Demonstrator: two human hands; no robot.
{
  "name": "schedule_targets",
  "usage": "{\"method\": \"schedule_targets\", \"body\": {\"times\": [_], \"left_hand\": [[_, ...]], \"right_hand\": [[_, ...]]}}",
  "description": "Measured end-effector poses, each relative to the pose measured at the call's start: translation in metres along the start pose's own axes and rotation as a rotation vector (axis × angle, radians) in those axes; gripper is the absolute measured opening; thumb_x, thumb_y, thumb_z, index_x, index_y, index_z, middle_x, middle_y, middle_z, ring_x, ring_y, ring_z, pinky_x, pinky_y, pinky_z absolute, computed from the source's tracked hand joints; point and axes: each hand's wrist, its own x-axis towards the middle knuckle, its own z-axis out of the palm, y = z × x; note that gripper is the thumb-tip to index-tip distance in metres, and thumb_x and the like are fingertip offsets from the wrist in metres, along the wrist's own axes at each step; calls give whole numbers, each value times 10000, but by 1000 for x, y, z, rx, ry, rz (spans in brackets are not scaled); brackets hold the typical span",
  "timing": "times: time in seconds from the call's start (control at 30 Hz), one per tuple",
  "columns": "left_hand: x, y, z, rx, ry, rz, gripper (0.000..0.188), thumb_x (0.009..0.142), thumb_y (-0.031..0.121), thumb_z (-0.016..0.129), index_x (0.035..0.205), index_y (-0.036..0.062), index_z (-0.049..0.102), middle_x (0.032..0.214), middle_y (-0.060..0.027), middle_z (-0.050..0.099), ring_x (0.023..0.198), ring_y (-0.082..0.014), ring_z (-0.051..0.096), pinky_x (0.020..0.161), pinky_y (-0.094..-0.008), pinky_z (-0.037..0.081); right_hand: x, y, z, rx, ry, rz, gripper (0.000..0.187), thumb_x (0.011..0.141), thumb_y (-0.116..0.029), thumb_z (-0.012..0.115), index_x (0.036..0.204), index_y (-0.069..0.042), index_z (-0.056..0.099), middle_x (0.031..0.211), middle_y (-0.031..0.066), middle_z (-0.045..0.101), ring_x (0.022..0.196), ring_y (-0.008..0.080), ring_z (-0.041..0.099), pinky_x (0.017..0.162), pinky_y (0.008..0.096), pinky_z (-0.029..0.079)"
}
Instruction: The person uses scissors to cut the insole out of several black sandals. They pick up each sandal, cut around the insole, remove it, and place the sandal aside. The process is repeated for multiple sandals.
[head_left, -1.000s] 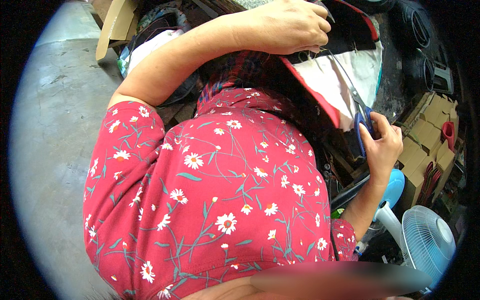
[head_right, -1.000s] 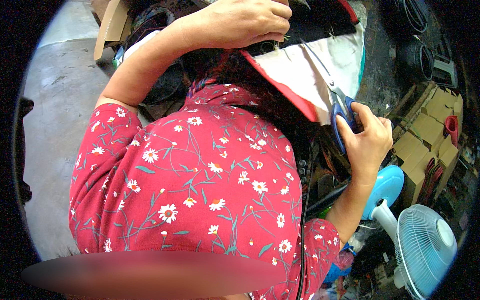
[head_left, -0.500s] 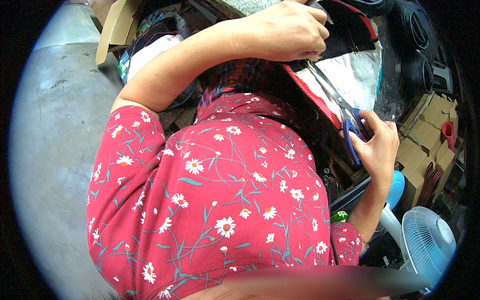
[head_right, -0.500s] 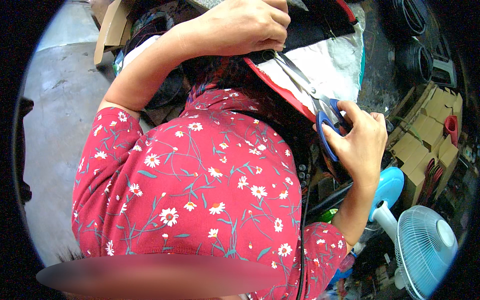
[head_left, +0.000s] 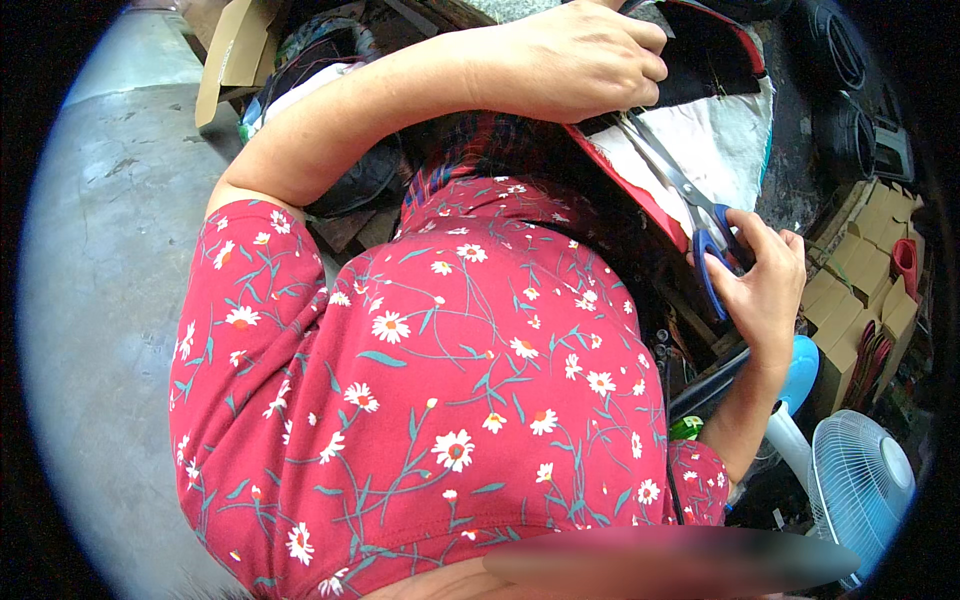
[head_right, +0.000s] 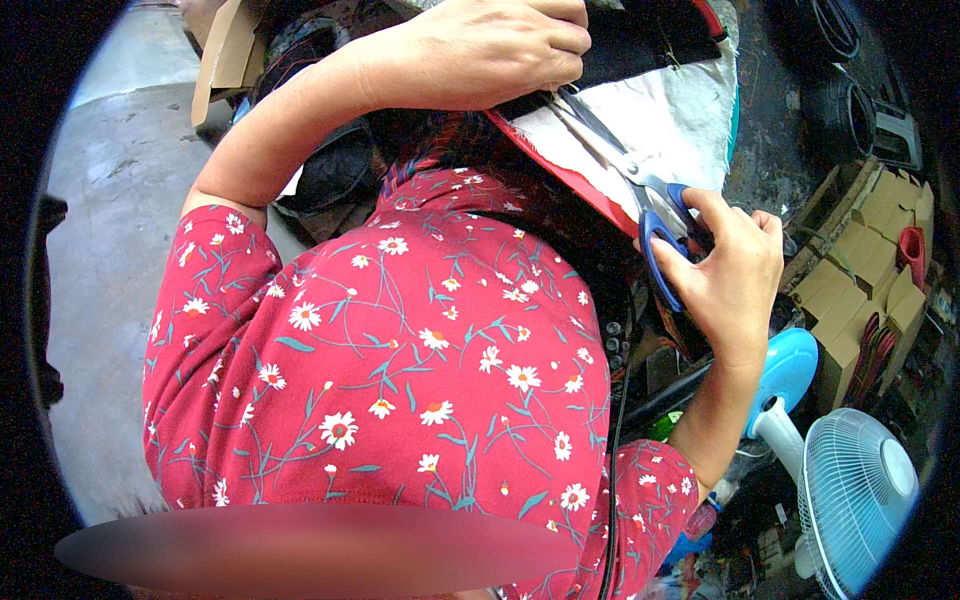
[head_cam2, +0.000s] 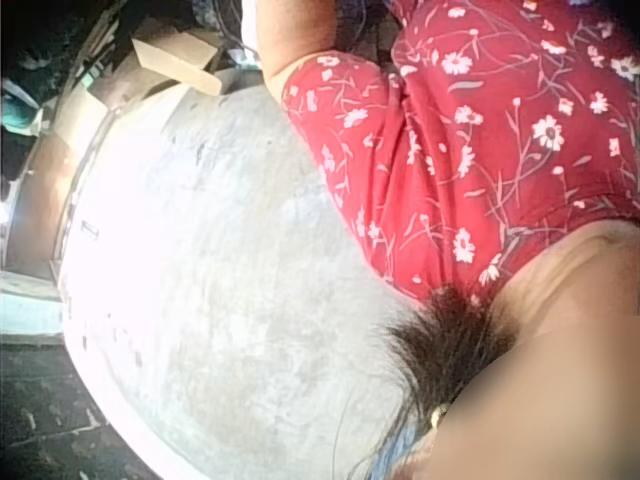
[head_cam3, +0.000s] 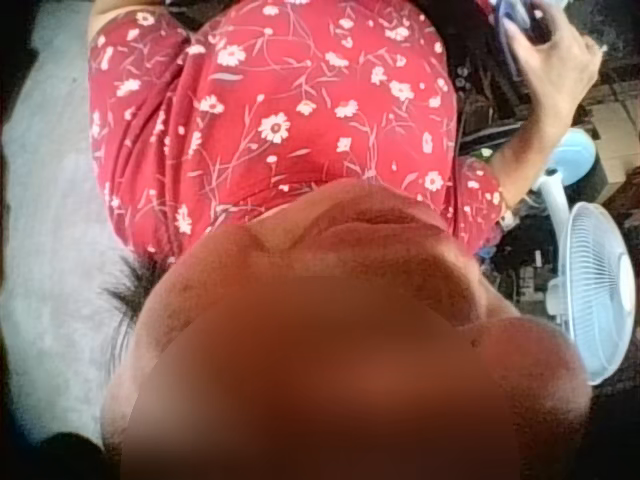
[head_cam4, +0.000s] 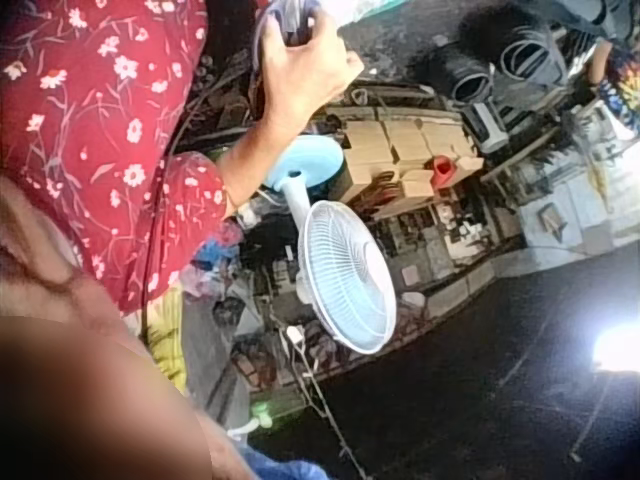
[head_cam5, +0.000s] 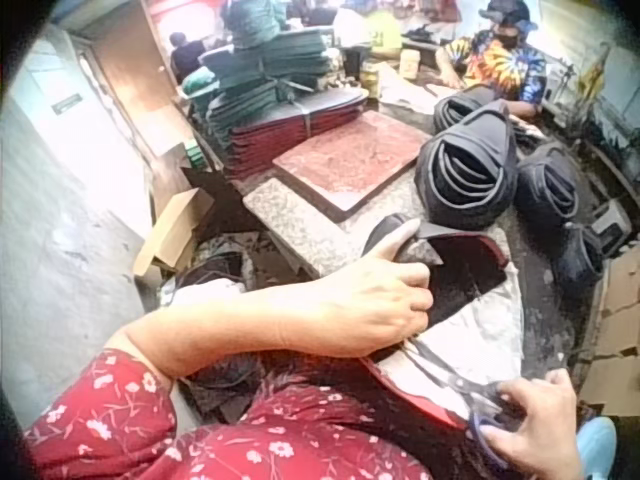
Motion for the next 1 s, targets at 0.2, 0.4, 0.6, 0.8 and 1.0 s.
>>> {"method": "schedule_targets", "body": {"times": [0.2, 0.4, 0.6, 0.8, 1.0], "left_hand": [[1, 2, -6, 27, 109, -120, 93, 814, 167, 639, 770, 97, 596, 852, -48, 572, 956, -275, 567, 1075, -562, 379], [-4, -7, -13, -332, 443, -356, 107, 865, 69, 684, 892, 23, 592, 988, -153, 599, 1020, -363, 596, 903, -446, 493], [-5, -4, -22, 53, 364, -333, 110, 860, 140, 696, 863, 78, 605, 856, -86, 613, 883, -274, 629, 810, -396, 497], [-11, 10, -36, 71, 108, -371, 144, 789, 201, 715, 858, 109, 628, 829, -54, 630, 899, -241, 635, 729, -399, 514], [-10, 19, -19, -13, -7, -331, 207, 760, 253, 586, 606, 116, 575, 795, -19, 554, 900, -270, 553, 730, -437, 461]], "right_hand": [[-3, -2, -2, -147, 54, -121, 350, 691, -275, 860, 969, -117, 716, 755, 83, 683, 689, 273, 612, 771, 375, 448], [-1, 15, -8, -3, 3, 48, 341, 674, -236, 858, 962, -111, 727, 750, 79, 685, 694, 264, 588, 738, 385, 462], [18, 11, -6, 83, -56, 141, 429, 664, -336, 864, 995, -96, 736, 791, 108, 715, 744, 300, 662, 726, 419, 507], [24, 12, -8, 198, -190, 208, 466, 697, -390, 859, 1015, -72, 735, 776, 149, 728, 715, 313, 723, 700, 390, 546], [19, 25, -5, 270, -248, 234, 436, 708, -365, 848, 977, -45, 721, 753, 152, 713, 685, 293, 718, 678, 375, 533]]}}
